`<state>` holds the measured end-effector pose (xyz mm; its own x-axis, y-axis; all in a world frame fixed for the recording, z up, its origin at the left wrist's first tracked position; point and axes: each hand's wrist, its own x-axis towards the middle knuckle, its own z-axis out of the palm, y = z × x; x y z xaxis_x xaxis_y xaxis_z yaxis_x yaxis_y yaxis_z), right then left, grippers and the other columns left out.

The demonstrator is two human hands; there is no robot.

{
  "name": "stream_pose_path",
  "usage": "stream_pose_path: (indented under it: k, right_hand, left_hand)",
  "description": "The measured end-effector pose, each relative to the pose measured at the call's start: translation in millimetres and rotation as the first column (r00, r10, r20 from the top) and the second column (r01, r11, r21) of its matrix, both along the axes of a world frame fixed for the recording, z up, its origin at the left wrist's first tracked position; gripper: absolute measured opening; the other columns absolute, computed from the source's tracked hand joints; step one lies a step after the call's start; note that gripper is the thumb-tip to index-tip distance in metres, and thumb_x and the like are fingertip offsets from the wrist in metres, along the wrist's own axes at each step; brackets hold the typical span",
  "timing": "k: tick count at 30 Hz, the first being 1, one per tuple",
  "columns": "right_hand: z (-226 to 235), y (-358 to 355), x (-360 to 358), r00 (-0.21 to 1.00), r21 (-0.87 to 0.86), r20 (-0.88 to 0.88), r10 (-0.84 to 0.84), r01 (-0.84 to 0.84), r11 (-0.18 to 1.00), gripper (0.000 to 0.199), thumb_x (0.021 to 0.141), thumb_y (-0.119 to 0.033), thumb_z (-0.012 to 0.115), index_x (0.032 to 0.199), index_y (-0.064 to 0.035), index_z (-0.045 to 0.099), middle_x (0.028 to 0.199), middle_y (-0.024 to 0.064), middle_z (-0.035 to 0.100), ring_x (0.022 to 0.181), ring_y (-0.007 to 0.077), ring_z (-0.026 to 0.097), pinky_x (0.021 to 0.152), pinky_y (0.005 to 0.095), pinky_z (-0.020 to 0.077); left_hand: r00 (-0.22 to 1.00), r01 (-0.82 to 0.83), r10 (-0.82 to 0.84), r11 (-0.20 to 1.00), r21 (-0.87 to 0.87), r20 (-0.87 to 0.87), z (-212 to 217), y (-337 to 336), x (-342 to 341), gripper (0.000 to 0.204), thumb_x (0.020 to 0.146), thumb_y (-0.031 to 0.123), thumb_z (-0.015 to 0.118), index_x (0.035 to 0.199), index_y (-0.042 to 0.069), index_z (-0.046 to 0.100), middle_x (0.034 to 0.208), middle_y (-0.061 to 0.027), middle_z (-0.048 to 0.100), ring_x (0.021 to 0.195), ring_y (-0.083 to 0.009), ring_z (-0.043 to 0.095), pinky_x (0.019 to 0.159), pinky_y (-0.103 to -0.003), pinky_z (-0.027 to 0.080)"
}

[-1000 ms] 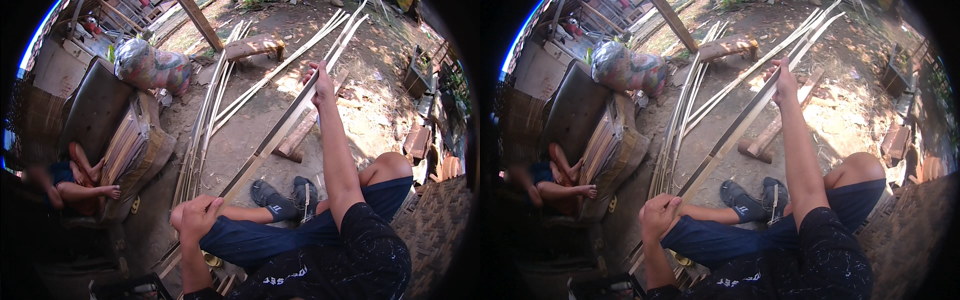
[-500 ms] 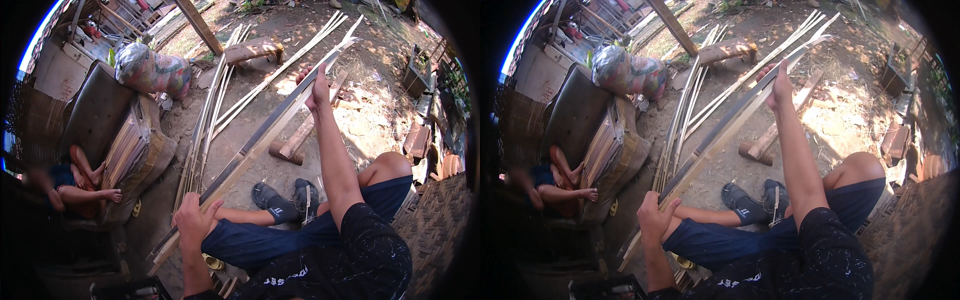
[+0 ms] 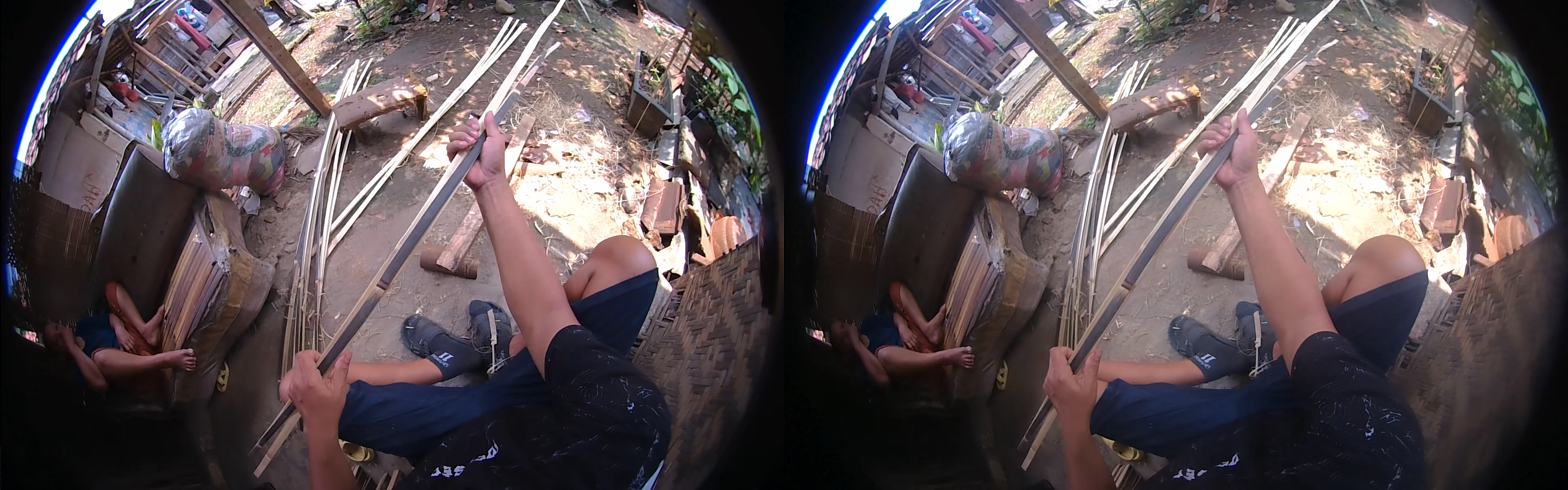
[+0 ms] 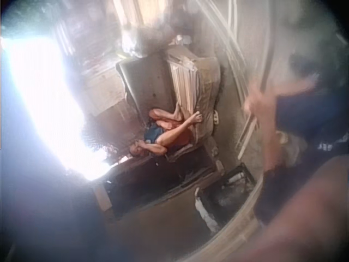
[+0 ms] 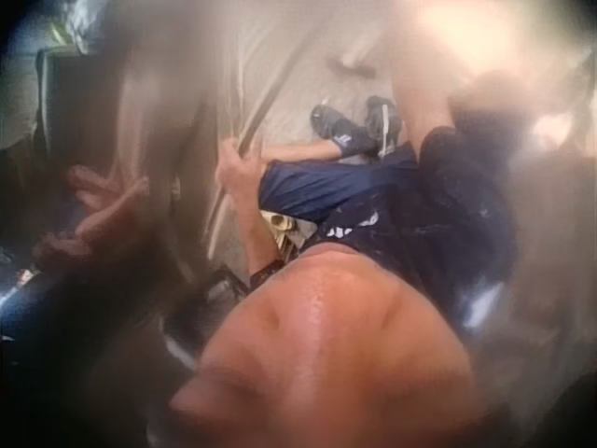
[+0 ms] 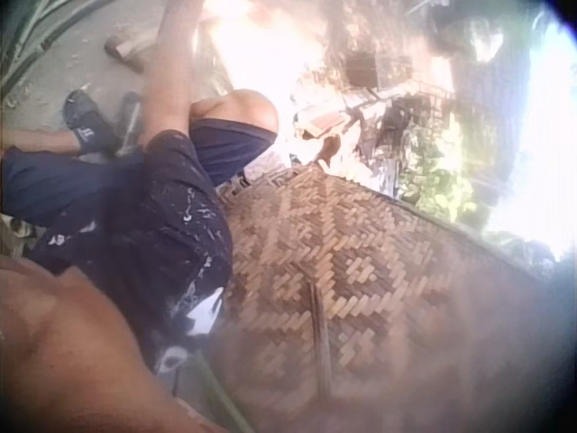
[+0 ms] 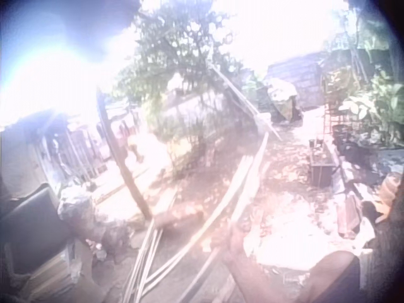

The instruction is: The person uses a machete to split long bamboo strips into thinner pieces. They repeatedly strike the bamboo against a wooden block to separate the layers and then place the finished strips on a pile.

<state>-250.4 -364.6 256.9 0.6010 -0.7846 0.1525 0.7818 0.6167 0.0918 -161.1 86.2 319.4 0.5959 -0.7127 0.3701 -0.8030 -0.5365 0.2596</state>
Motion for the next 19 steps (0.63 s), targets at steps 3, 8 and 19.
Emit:
stream_pose_path:
  k: [3,8,19]
  right_hand:
    - [-0.4,2.9,3.3,0.997,-0.068,-0.057,0.044,-0.048,0.997,0.044,0.102,-0.048,0.048,0.078,-0.0117,0.046,0.07,-0.0027,0.042,0.062,0.0094,0.044,0.056,0.0246,0.0443]
    - [6.0,-0.2,4.4,0.992,0.046,-0.128,0.016,-0.011,0.999,0.038,0.104,-0.047,0.046,0.089,-0.0121,0.048,0.07,-0.0031,0.04,0.059,0.0082,0.042,0.05,0.0217,0.0388]
    - [-4.6,-2.3,13.8,0.984,0.081,-0.172,0.042,-0.029,0.996,0.04,0.105,-0.051,0.038,0.088,-0.0149,0.047,0.062,-0.0075,0.033,0.049,0.0052,0.034,0.046,0.0231,0.0352]
  left_hand:
    - [0.994,-0.035,0.023,0.993,0.114,0.106,6.6,-0.5,-0.3,0.043,0.085,0.038,0.075,0.087,0.003,0.049,0.071,-0.0157,0.052,0.069,-0.0439,0.056,0.063,-0.049,0.043]
    - [0.989,-0.087,0.056,0.97,0.229,0.14,0.2,4.0,0.9,0.04,0.085,0.037,0.074,0.089,0.004,0.052,0.076,-0.0175,0.059,0.074,-0.0454,0.06,0.063,-0.052,0.044]
    - [0.997,-0.062,0.054,0.986,0.154,0.054,4.8,1.7,10.1,0.046,0.086,0.049,0.07,0.088,0.006,0.054,0.082,-0.0201,0.056,0.078,-0.0414,0.059,0.066,-0.05,0.044]
